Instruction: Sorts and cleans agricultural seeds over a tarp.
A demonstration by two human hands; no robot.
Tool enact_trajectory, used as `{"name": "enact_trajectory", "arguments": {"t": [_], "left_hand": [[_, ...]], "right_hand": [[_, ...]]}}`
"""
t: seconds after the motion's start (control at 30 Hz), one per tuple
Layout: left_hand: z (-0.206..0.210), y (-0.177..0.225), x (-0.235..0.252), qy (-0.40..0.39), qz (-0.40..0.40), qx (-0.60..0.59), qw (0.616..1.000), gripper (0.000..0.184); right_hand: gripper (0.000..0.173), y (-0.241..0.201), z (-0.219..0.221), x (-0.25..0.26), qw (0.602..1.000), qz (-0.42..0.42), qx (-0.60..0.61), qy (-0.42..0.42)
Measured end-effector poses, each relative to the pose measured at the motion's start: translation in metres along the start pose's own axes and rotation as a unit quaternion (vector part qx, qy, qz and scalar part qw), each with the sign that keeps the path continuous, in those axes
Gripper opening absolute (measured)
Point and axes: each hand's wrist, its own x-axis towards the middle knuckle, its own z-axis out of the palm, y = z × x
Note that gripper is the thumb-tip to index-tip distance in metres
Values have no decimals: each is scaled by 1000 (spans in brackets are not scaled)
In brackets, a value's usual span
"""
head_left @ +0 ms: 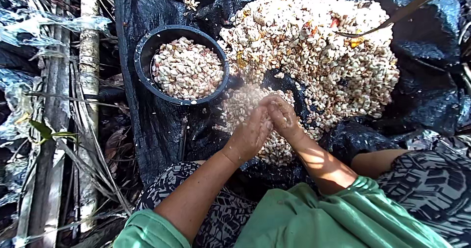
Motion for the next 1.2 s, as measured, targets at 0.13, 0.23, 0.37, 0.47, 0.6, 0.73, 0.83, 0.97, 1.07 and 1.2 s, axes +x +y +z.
{"name": "enact_trajectory", "arguments": {"t": [0.13, 0.23, 0.37, 0.47, 0.6, 0.73, 0.83, 0.97, 1.07, 1.2], "left_hand": [[-6, 5, 12, -36, -34, -81, 996, 37], [-22, 9, 24, -65, -72, -224, 970, 36], [-47, 14, 34, -59, -113, -270, 954, 37], [-62, 15, 35, -47, -170, -363, 915, 32], [-69, 16, 35, -19, -198, -337, 920, 16], [-74, 27, 34, -19, -183, -229, 956, 35], [-72, 28, 39, -53, -174, -136, 974, 37], [-73, 34, 50, -87, -131, -44, 986, 37], [-70, 51, 56, -88, -116, -43, 988, 42], [-87, 68, 65, -87, -86, -84, 989, 41]], "right_hand": [[23, 0, 6, 2, 967, 152, 168, 115], [19, -1, 13, 8, 895, 247, 306, 210], [48, -14, 8, 16, 876, 265, 348, 205], [58, -24, 3, 25, 882, 219, 392, 144], [59, -34, 3, 35, 900, 160, 396, 87], [57, -41, 12, 37, 909, 141, 383, 86], [67, -45, 16, 36, 907, 129, 394, 80], [88, -58, 13, 44, 938, 92, 328, 71], [97, -74, 13, 51, 980, 68, 175, 63], [99, -80, 4, 66, 997, 8, 56, 54]]}}
